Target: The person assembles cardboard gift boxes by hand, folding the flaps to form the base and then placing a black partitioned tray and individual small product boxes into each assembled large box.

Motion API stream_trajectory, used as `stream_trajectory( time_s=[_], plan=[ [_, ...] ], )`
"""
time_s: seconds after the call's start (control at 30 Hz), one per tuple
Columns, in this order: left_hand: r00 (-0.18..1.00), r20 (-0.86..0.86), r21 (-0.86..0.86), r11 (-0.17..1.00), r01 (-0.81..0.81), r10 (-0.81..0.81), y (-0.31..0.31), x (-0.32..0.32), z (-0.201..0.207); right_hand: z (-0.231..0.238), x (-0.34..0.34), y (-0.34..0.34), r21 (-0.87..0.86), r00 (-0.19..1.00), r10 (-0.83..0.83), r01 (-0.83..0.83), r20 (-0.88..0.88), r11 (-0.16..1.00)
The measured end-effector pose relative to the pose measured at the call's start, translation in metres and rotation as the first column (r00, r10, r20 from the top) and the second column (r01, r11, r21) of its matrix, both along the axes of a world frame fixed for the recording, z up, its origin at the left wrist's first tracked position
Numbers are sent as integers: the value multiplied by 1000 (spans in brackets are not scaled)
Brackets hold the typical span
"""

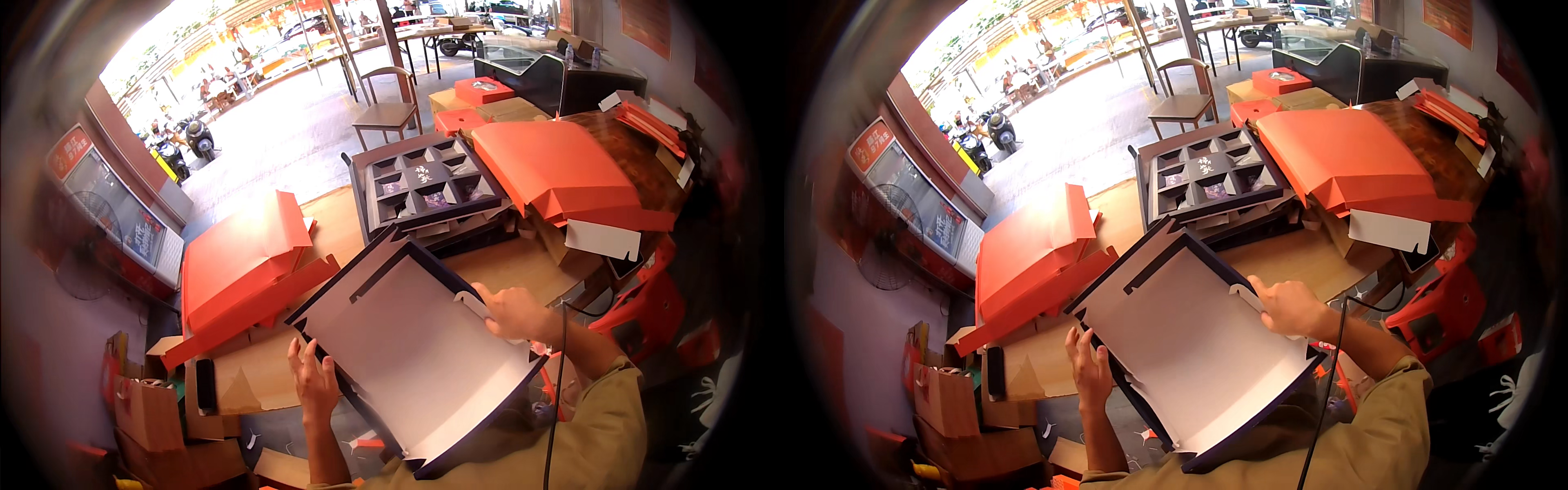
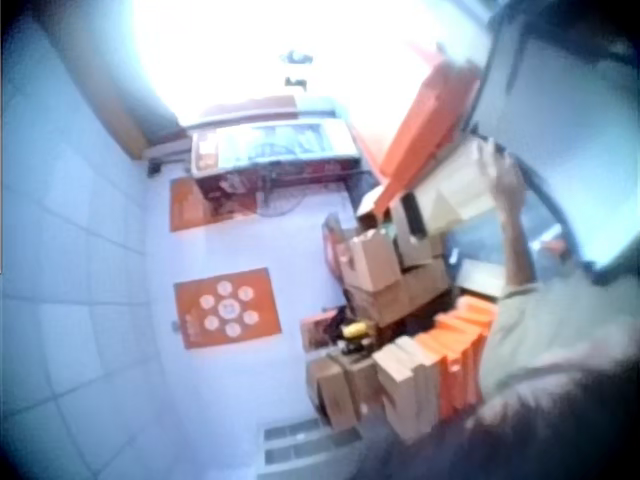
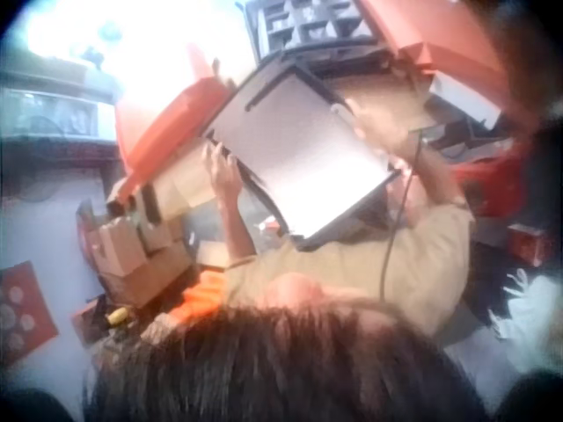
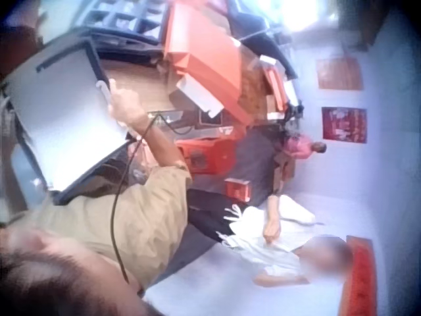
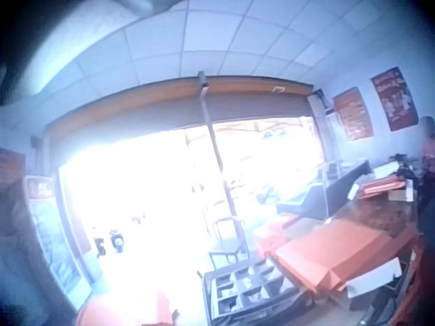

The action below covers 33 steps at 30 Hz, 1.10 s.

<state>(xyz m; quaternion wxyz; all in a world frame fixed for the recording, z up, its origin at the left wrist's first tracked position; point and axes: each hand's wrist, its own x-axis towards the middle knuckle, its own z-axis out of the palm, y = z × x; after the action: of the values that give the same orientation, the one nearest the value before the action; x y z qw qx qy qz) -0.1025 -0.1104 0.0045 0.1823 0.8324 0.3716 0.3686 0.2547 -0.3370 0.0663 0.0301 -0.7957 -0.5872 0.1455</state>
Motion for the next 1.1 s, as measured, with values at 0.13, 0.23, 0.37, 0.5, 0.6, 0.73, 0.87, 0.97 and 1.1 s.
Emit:
stream_trajectory(
  time_s=[0.13,0.23,0.37,0.5,0.6,0.73,0.87,0.97,1.1],
  plan=[
    [987,-35,-168,974,150,-158,25,8,-8,17,-27,-11,-76,1000,-15,16,18,997],
    [969,-147,-170,970,175,-201,38,23,15,1,-19,-8,172,999,24,-20,-22,985],
    [910,-339,-136,969,205,-240,53,44,33,-17,-1,17,373,984,164,-181,75,910],
    [898,-382,-5,972,236,-220,58,69,37,-27,12,54,460,967,235,-255,101,851],
    [895,-404,152,951,268,-188,63,88,33,-30,25,89,584,966,245,-247,83,773],
    [890,-391,138,941,310,-236,74,101,24,-30,36,122,523,970,230,-234,73,820],
    [905,-375,171,945,279,-199,72,109,17,-46,42,136,524,948,287,-316,139,791],
    [916,-363,188,949,252,-171,72,109,14,-48,43,136,539,953,274,-299,129,787],
    [924,-350,183,955,232,-157,70,110,12,-53,47,132,442,957,231,-286,175,850]
  ],
)
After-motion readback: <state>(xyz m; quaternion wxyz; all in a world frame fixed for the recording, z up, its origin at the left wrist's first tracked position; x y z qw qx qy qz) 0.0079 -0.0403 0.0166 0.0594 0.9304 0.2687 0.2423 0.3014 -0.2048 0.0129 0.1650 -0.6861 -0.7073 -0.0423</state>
